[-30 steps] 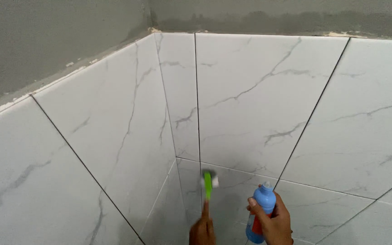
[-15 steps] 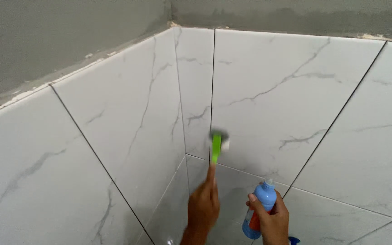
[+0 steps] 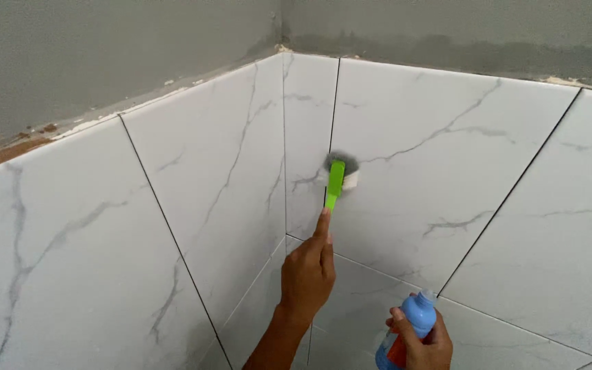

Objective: Scrubbing bathroom wall tiles with a brush and cleaning solution.

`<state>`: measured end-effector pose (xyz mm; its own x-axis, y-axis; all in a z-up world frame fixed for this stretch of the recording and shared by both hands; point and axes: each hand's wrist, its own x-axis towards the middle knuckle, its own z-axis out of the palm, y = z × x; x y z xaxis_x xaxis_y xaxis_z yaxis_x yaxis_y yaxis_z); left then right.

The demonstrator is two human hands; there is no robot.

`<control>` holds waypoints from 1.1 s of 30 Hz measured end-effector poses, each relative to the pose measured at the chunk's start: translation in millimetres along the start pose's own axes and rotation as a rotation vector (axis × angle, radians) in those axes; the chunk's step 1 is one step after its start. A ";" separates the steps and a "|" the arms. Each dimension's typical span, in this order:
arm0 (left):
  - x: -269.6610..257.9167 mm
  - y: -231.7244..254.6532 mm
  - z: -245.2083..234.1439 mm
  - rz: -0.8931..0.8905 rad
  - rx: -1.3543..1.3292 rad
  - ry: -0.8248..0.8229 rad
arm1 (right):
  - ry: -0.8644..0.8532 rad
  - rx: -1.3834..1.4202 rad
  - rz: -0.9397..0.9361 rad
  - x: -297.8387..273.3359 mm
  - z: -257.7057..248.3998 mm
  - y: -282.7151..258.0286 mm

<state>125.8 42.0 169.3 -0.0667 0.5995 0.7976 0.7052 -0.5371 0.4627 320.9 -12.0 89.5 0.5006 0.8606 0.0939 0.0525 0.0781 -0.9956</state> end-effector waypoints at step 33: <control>-82.9 -49.5 45.2 -0.132 -0.090 -0.201 | 0.095 -0.092 0.187 8.7 -9.1 9.3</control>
<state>128.3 45.7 62.8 -0.0058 0.7688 0.6395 0.6338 -0.4918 0.5970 333.6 -8.3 81.2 0.5879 0.8041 -0.0877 0.0278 -0.1284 -0.9913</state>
